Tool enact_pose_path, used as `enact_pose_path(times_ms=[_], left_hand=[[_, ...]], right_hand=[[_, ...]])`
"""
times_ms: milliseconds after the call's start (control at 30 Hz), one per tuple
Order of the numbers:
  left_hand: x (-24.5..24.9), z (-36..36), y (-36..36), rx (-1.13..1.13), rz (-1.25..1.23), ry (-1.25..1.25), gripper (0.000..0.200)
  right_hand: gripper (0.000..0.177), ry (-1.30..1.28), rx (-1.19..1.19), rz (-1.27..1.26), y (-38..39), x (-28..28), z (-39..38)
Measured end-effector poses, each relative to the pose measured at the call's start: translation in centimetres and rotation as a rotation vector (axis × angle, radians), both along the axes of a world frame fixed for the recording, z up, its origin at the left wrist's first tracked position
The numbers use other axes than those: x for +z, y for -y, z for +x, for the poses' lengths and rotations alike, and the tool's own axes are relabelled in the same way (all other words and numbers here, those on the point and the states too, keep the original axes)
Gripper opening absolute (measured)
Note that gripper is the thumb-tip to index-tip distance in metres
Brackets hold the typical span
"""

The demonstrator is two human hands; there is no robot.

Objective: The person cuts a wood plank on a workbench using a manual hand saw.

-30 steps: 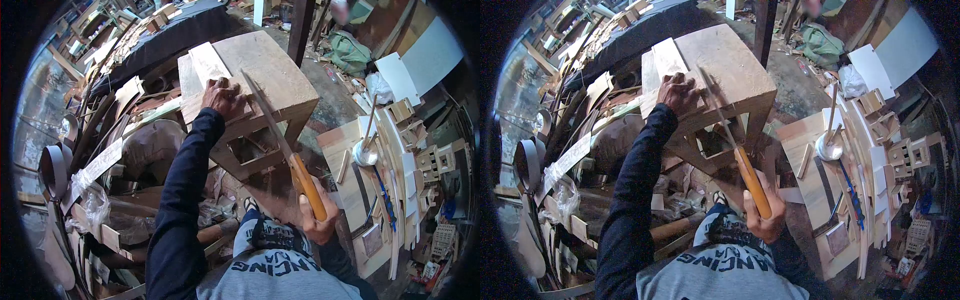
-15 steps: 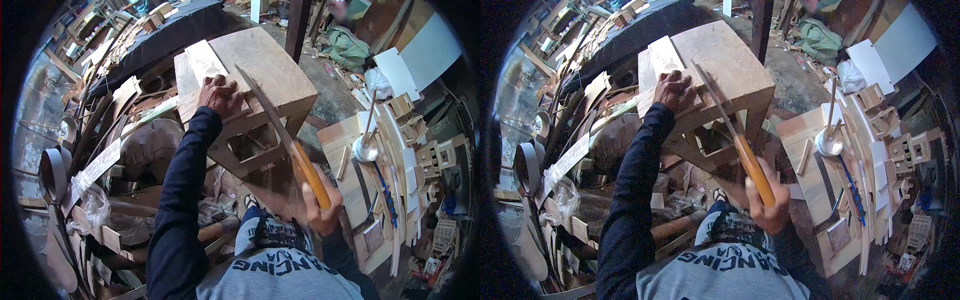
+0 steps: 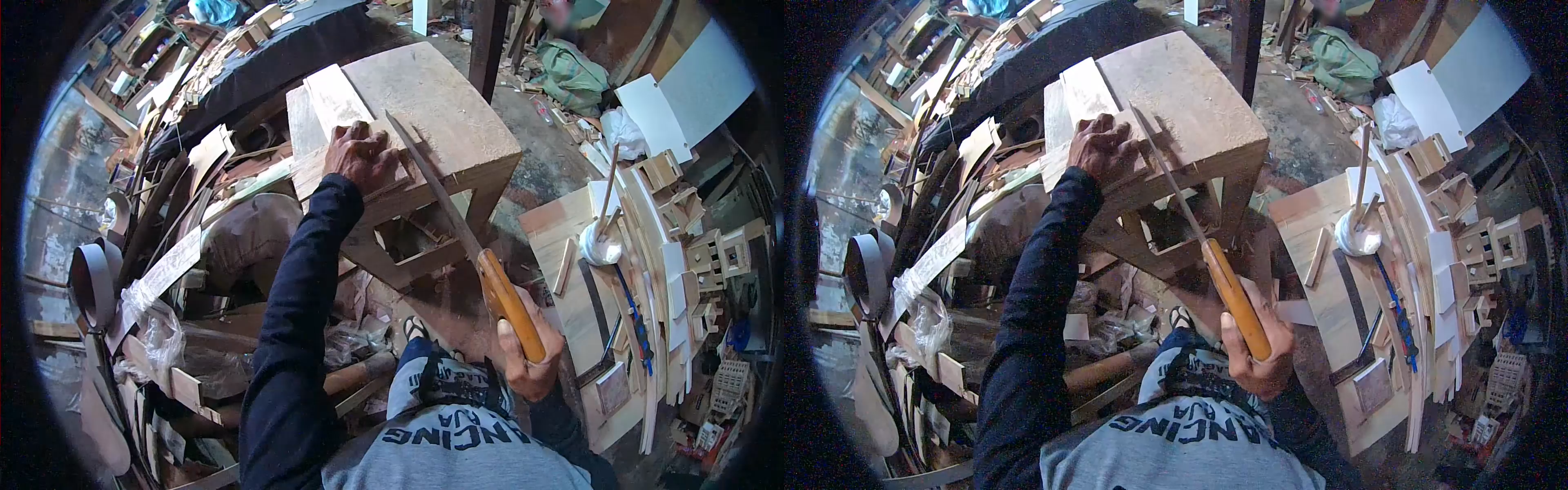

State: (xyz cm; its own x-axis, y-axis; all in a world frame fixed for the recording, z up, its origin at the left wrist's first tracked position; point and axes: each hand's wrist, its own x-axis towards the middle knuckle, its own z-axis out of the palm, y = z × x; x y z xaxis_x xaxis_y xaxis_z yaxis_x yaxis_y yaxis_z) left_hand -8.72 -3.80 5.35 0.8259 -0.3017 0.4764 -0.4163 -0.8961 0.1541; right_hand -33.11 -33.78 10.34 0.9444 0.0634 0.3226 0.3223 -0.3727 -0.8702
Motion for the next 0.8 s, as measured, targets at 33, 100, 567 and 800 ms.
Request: enact_pose_path(times_ms=[33, 100, 567, 800], left_hand=[[0.2, -0.2, 0.3, -0.001, 0.005, 0.0, 0.038], [0.6, -0.1, 0.2, -0.022, 0.018, -0.006, 0.038], [-0.5, 0.5, -0.3, -0.019, 0.029, 0.022, 0.04], [-0.2, 0.4, -0.2, -0.021, 0.044, 0.027, 0.04]], right_hand=[[0.04, 0.013, 0.007, -0.003, 0.1, 0.0, -0.1], [0.04, -0.098, -0.008, 0.034, -1.4, 0.3, 2.0], [0.042, 0.053, 0.011, 0.06, -3.5, -2.0, 6.1], [0.041, 0.005, 0.003, 0.084, -5.0, -2.9, 8.6]])
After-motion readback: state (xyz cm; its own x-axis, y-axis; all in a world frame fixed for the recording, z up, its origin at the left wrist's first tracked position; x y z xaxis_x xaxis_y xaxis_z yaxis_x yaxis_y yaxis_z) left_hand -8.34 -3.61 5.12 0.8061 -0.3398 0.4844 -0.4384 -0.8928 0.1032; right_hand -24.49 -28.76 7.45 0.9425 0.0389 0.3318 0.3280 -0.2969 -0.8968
